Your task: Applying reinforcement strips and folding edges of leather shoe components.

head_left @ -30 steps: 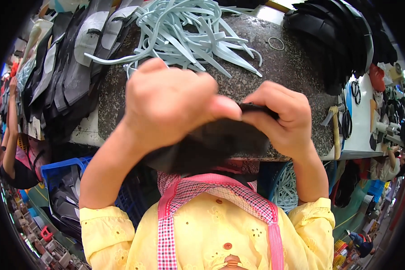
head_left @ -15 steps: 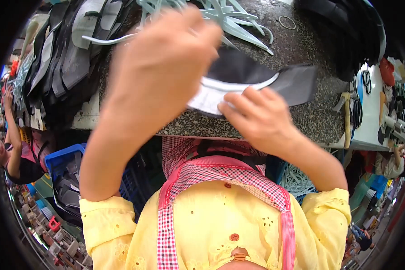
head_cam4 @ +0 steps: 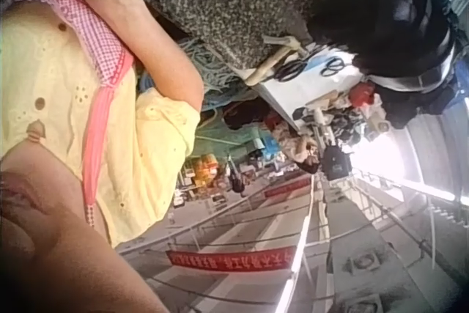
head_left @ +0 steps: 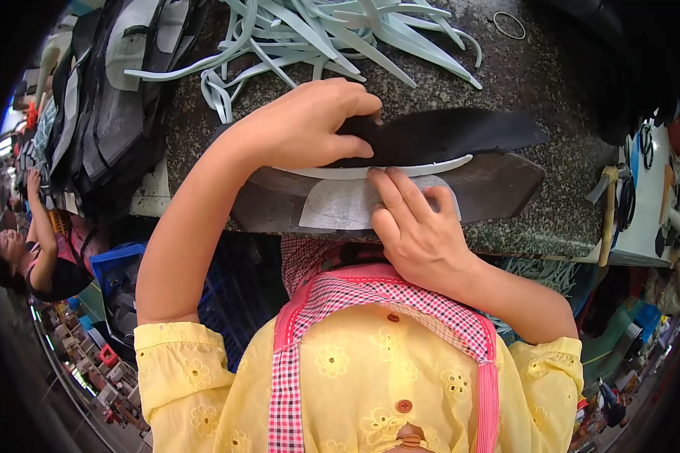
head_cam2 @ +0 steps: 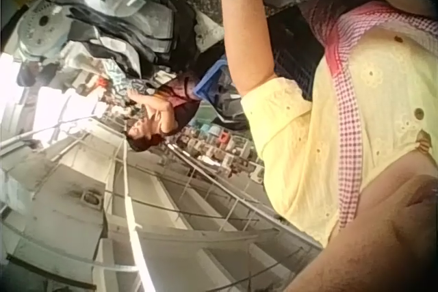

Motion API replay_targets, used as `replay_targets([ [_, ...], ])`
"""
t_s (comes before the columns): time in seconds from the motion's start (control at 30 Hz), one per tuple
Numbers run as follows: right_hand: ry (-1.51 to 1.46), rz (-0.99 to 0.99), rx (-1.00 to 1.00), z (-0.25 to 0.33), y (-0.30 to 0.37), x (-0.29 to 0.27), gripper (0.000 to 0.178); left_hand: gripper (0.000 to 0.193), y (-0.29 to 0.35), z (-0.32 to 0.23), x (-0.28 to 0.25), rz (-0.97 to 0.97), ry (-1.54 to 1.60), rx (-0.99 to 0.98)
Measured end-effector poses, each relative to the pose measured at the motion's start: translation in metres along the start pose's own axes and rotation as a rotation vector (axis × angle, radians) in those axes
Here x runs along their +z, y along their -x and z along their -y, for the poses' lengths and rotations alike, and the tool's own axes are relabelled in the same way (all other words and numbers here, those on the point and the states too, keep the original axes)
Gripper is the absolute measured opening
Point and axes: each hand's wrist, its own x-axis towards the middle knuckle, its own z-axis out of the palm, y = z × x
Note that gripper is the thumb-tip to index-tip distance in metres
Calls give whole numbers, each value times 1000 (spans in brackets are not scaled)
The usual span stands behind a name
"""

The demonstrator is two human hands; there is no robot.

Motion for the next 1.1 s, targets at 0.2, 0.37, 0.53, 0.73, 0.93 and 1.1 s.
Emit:
replay_targets([
  [0.2,-23,-117,23,2,8,15,27,11,45,-55,61,-209,-645,239],
  [0.37,-55,-103,43,2,8,8,23,13,56,-45,81,-330,-653,237],
  [0.53,-179,3,10,-14,13,-7,17,14,51,-42,79,-263,-633,224],
  [0.73,-134,-30,63,-38,16,-32,36,17,52,-47,80,-302,-271,18],
  [0.93,-69,-7,124,-51,45,-14,40,36,13,-60,115,-714,-290,43],
  [1.1,-158,-69,262,-105,85,-4,15,26,-7,-70,143,-810,-383,53],
])
